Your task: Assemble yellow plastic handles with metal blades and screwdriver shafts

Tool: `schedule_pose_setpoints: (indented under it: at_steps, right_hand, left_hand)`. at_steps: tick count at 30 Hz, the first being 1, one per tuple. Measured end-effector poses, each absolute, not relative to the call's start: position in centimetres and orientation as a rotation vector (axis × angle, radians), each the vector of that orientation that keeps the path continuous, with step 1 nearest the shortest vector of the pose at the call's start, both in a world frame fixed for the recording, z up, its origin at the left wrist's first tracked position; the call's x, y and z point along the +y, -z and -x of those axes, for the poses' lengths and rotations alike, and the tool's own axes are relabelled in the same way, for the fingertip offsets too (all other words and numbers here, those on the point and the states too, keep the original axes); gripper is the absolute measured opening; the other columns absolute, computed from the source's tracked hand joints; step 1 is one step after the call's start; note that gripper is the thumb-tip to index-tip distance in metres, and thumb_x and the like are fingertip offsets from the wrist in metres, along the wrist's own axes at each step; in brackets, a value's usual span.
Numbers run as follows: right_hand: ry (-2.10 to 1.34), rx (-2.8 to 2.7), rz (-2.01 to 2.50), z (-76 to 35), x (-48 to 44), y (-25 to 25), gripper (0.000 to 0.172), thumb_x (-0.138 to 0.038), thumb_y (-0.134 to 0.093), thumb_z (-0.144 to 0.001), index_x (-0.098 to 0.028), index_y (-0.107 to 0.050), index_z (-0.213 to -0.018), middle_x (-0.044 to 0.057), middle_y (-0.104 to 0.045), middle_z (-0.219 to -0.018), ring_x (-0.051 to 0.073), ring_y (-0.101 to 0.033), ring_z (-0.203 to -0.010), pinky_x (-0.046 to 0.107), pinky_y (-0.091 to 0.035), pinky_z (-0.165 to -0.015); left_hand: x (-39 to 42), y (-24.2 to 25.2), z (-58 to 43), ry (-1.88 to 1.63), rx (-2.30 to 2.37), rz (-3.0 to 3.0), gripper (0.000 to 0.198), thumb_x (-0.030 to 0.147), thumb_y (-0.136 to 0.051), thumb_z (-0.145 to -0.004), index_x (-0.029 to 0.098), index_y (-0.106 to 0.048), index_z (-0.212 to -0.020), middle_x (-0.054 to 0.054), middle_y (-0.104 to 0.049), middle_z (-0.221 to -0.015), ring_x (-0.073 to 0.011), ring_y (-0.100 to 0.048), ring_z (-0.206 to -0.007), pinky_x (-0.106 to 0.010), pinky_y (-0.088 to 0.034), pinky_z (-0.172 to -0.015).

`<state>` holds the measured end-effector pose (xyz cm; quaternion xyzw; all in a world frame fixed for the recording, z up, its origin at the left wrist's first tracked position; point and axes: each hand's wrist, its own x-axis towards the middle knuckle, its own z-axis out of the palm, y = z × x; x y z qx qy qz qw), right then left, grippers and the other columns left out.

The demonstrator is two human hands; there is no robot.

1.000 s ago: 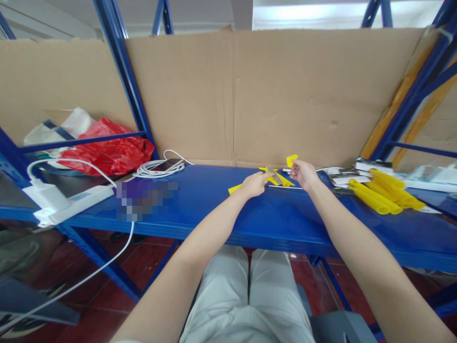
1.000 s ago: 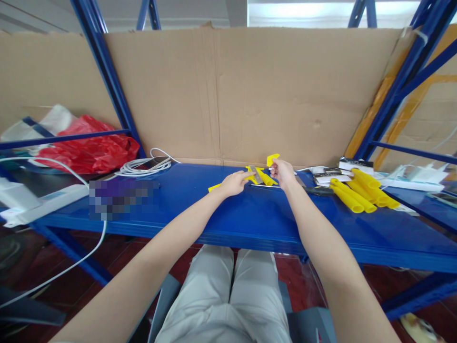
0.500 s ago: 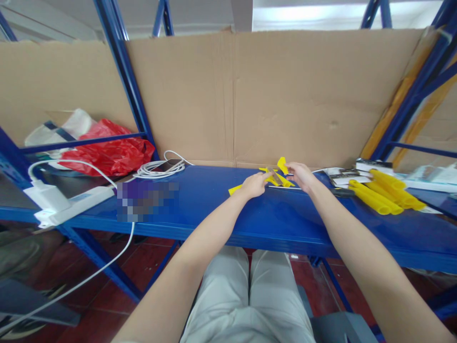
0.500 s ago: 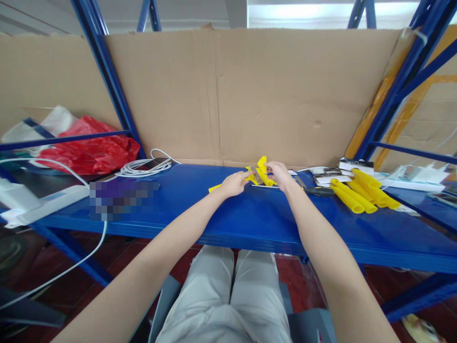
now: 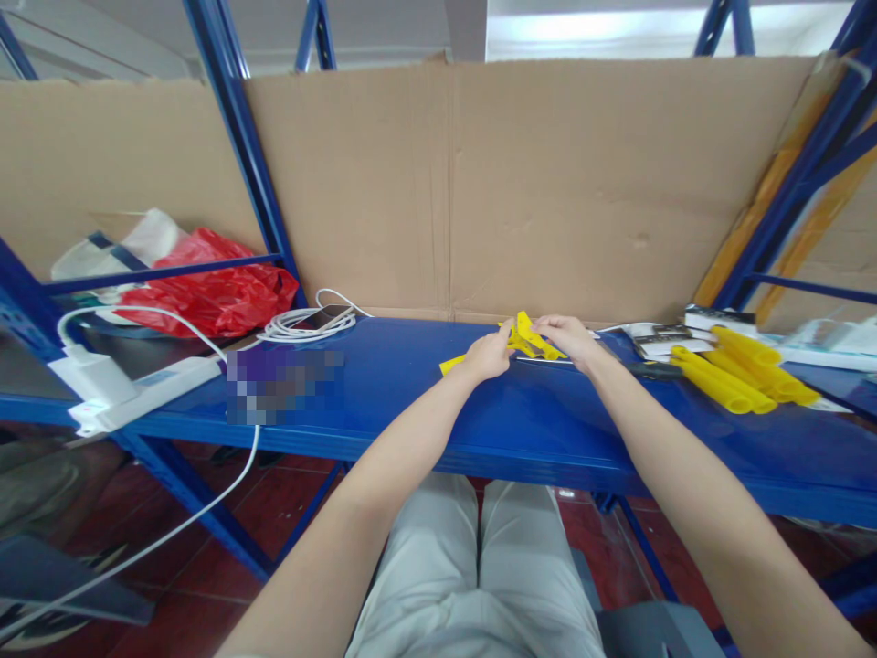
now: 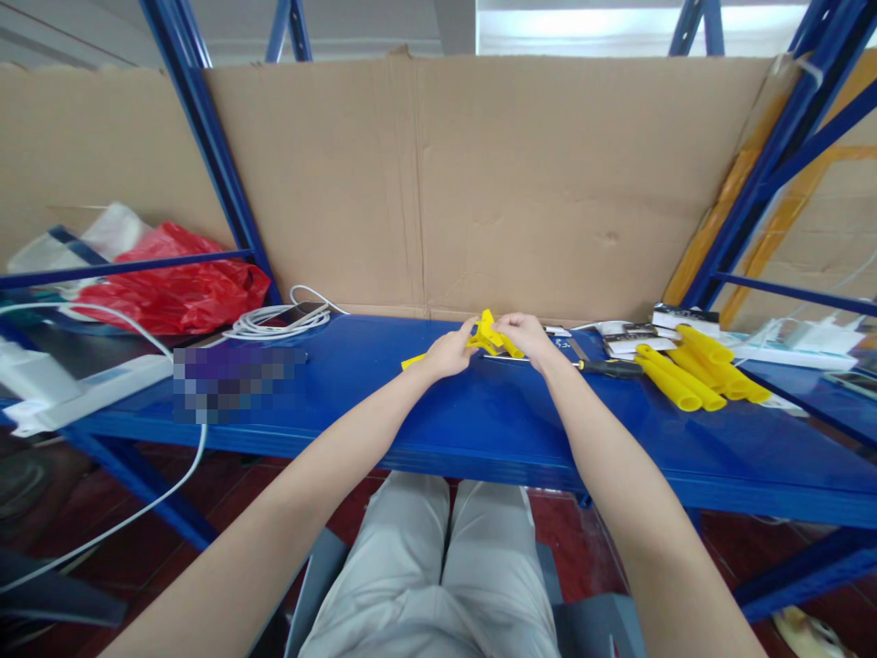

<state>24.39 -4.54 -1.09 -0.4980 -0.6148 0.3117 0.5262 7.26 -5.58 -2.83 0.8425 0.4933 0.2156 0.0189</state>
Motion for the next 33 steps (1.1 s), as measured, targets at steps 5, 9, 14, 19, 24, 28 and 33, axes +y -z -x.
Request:
schedule_pose_setpoints:
  at_steps: [5, 9, 14, 19, 24, 28, 33]
  right_hand:
    - [-0.688, -1.498, 1.168, -24.13, -4.39, 1.32, 0.014, -0.015, -0.069, -0.065, -0.019, -0.064, -0.052, -0.001, -0.064, -0.064, 0.012, -0.057, -0.065, 0.022, -0.046, -0.065]
    - [-0.663, -1.546, 1.174, -24.34, -4.22, 1.55, 0.014, -0.017, -0.071, -0.065, -0.019, -0.064, -0.052, -0.001, -0.063, -0.062, 0.012, -0.055, -0.064, 0.022, -0.045, -0.062]
    - [-0.632, -1.566, 1.211, -24.33, -4.25, 1.67, 0.015, -0.018, -0.070, -0.067, -0.019, -0.065, -0.052, -0.002, -0.062, -0.061, 0.011, -0.053, -0.061, 0.022, -0.042, -0.061]
    - [-0.593, -1.570, 1.223, -24.21, -4.28, 1.68, 0.018, -0.016, -0.070, -0.067, -0.019, -0.063, -0.051, -0.001, -0.062, -0.060, 0.012, -0.054, -0.062, 0.023, -0.043, -0.062]
    - [-0.621, -1.545, 1.235, -24.34, -4.23, 1.70, 0.018, -0.016, -0.070, -0.067, -0.019, -0.062, -0.050, -0.002, -0.060, -0.056, 0.011, -0.052, -0.057, 0.022, -0.041, -0.058]
    - [-0.652, -1.552, 1.216, -24.54, -4.08, 1.74, 0.017, -0.018, -0.072, -0.066, -0.019, -0.063, -0.051, -0.002, -0.059, -0.054, 0.010, -0.050, -0.054, 0.022, -0.040, -0.055]
    - [-0.676, -1.528, 1.220, -24.58, -4.14, 1.71, 0.020, -0.021, -0.078, -0.064, -0.018, -0.061, -0.053, -0.002, -0.056, -0.052, 0.009, -0.047, -0.051, 0.021, -0.038, -0.052]
  left_hand:
    - [-5.55, 2.86, -7.27, -0.676, 1.538, -2.604, 0.060, 0.018, -0.053, -0.094, 0.018, -0.028, -0.149, -0.013, -0.069, -0.125, -0.0253, -0.065, -0.116, -0.033, -0.051, -0.092]
    - [-5.66, 2.79, -7.31, -0.667, 1.549, -2.602, 0.057, 0.020, -0.053, -0.094, 0.019, -0.031, -0.147, -0.013, -0.069, -0.124, -0.0257, -0.066, -0.115, -0.033, -0.051, -0.092]
    - [-5.83, 2.66, -7.39, -0.654, 1.552, -2.595, 0.057, 0.019, -0.052, -0.095, 0.017, -0.030, -0.147, -0.015, -0.068, -0.125, -0.0265, -0.065, -0.116, -0.034, -0.051, -0.092]
    - [-5.89, 2.65, -7.43, -0.668, 1.537, -2.598, 0.054, 0.019, -0.051, -0.095, 0.016, -0.030, -0.145, -0.016, -0.068, -0.124, -0.0273, -0.066, -0.116, -0.035, -0.051, -0.091]
    - [-5.81, 2.68, -7.45, -0.678, 1.509, -2.603, 0.054, 0.017, -0.050, -0.095, 0.015, -0.030, -0.145, -0.017, -0.068, -0.125, -0.0269, -0.065, -0.117, -0.035, -0.051, -0.092]
    - [-5.67, 2.74, -7.43, -0.688, 1.492, -2.624, 0.051, 0.018, -0.050, -0.095, 0.018, -0.032, -0.143, -0.016, -0.067, -0.126, -0.0263, -0.065, -0.116, -0.036, -0.051, -0.092]
    - [-5.76, 2.73, -7.30, -0.728, 1.433, -2.664, 0.046, 0.017, -0.049, -0.095, 0.021, -0.040, -0.140, -0.012, -0.066, -0.131, -0.0243, -0.063, -0.119, -0.036, -0.051, -0.096]
